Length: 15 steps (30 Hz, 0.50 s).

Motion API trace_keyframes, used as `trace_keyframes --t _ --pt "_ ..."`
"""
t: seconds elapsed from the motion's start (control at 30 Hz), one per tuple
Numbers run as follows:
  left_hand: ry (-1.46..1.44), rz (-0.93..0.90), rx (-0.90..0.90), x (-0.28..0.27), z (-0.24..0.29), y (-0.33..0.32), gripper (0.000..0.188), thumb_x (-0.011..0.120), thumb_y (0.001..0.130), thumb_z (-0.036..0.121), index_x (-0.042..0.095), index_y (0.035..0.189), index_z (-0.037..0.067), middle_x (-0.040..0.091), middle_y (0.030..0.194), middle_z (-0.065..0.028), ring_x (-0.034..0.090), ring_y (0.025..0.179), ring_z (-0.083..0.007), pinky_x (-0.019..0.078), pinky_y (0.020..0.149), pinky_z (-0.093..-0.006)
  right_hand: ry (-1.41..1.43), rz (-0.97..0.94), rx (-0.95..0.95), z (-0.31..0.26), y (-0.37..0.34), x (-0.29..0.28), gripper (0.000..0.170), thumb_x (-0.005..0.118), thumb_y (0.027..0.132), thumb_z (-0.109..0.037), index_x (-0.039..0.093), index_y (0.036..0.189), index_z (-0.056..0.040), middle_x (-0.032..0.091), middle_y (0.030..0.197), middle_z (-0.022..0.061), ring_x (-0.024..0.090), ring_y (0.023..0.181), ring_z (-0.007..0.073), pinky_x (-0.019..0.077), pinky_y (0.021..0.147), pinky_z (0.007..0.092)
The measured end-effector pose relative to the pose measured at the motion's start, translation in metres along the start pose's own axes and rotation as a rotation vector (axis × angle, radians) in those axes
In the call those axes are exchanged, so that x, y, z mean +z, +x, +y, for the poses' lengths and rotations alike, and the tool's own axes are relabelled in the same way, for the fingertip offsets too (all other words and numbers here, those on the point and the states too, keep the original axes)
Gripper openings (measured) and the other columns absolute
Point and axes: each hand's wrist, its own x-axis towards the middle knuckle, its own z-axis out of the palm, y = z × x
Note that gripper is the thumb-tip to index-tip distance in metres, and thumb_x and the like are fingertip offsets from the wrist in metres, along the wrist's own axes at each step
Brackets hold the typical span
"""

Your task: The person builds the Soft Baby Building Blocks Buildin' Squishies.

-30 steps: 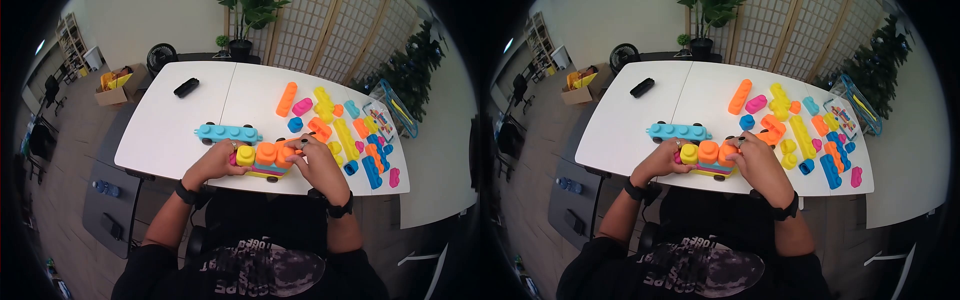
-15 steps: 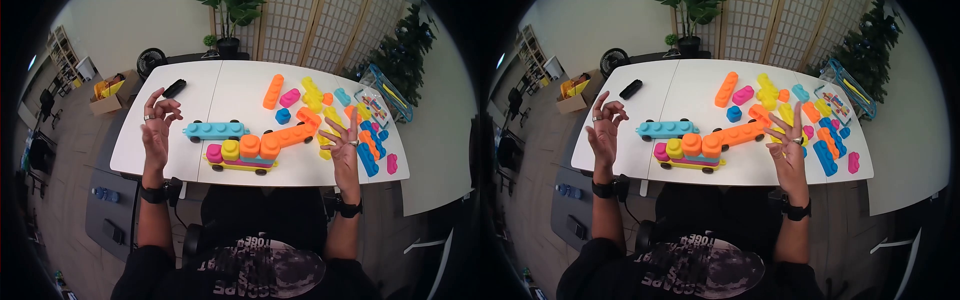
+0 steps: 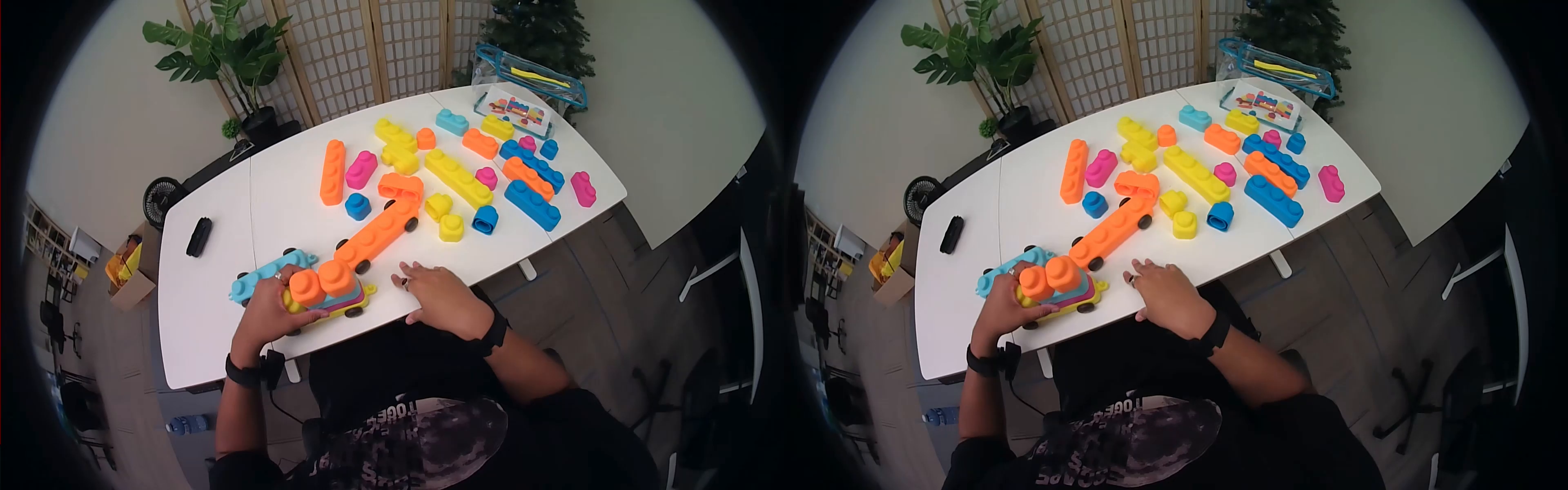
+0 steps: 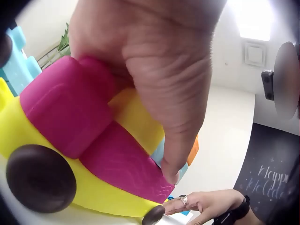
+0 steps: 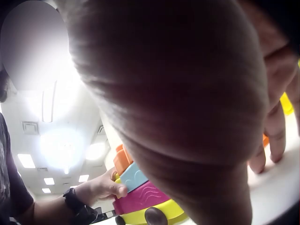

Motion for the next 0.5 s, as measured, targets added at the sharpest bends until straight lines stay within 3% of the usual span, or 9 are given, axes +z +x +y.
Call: trace_keyframes --t 0.07,0.1,0.2,0.3,0.4,0.5 --pt "0.024 0.002 -0.031 0.0 0.007 -0.001 0.071 0.105 0.071 0.029 0.069 0.126 0.002 0.08 0.106 -0.0144 0.077 0.096 -0.0285 0.0582 0.091 -0.0361 0.017 0.024 -0.008 0.001 -0.003 0.0 0.085 0.088 0.087 -0.037 0.055 0.159 -0.0055 0.049 0.167 0.0216 0.048 0.155 0.0359 0.0438 0.121 0.0489" --pt "0.041 -0.019 -0.053 -0.001 0.012 -0.001 0.07 0.104 0.071 0.027 0.069 0.125 0.002 0.08 0.104 -0.0159 0.077 0.097 -0.0332 0.0588 0.09 -0.0377 0.025 0.041 -0.01 0.001 -0.005 0.0 0.084 0.087 0.088 -0.037 0.055 0.159 -0.0056 0.049 0.167 0.0216 0.048 0.155 0.0361 0.0431 0.122 0.0496" --pt "0.179 -0.075 -0.101 -0.003 0.019 -0.001 0.067 0.103 0.07 0.017 0.07 0.127 0.0 0.08 0.108 -0.013 0.077 0.094 -0.0285 0.0606 0.088 -0.0369 0.048 0.051 -0.014 -0.001 -0.009 0.004 0.083 0.085 0.091 -0.038 0.053 0.16 -0.0059 0.048 0.168 0.0216 0.047 0.155 0.0367 0.0415 0.122 0.0516" --pt "0.225 -0.102 -0.134 -0.007 0.024 -0.002 0.062 0.101 0.07 0.013 0.073 0.124 0.001 0.08 0.105 -0.0131 0.076 0.092 -0.0326 0.0607 0.084 -0.0387 0.029 0.047 -0.02 0.003 -0.007 0.003 0.084 0.083 0.092 -0.039 0.051 0.162 -0.0068 0.046 0.169 0.0216 0.046 0.156 0.0373 0.0409 0.123 0.0522" --pt "0.274 -0.2 -0.131 -0.012 0.019 -0.001 0.059 0.098 0.071 0.017 0.072 0.123 0.005 0.08 0.104 -0.0165 0.075 0.094 -0.0395 0.0593 0.085 -0.044 0.009 0.055 -0.02 0.004 -0.008 0.01 0.085 0.083 0.092 -0.04 0.049 0.164 -0.0078 0.044 0.171 0.0215 0.045 0.156 0.0377 0.0399 0.124 0.0525" --pt "0.291 -0.144 -0.106 -0.009 0.017 -0.004 0.056 0.098 0.071 0.02 0.073 0.12 0.005 0.08 0.1 -0.0165 0.075 0.093 -0.0393 0.0591 0.085 -0.0431 -0.002 0.054 -0.021 0.002 -0.008 0.011 0.086 0.082 0.093 -0.041 0.047 0.165 -0.0089 0.043 0.171 0.0212 0.045 0.157 0.0379 0.0386 0.125 0.053"
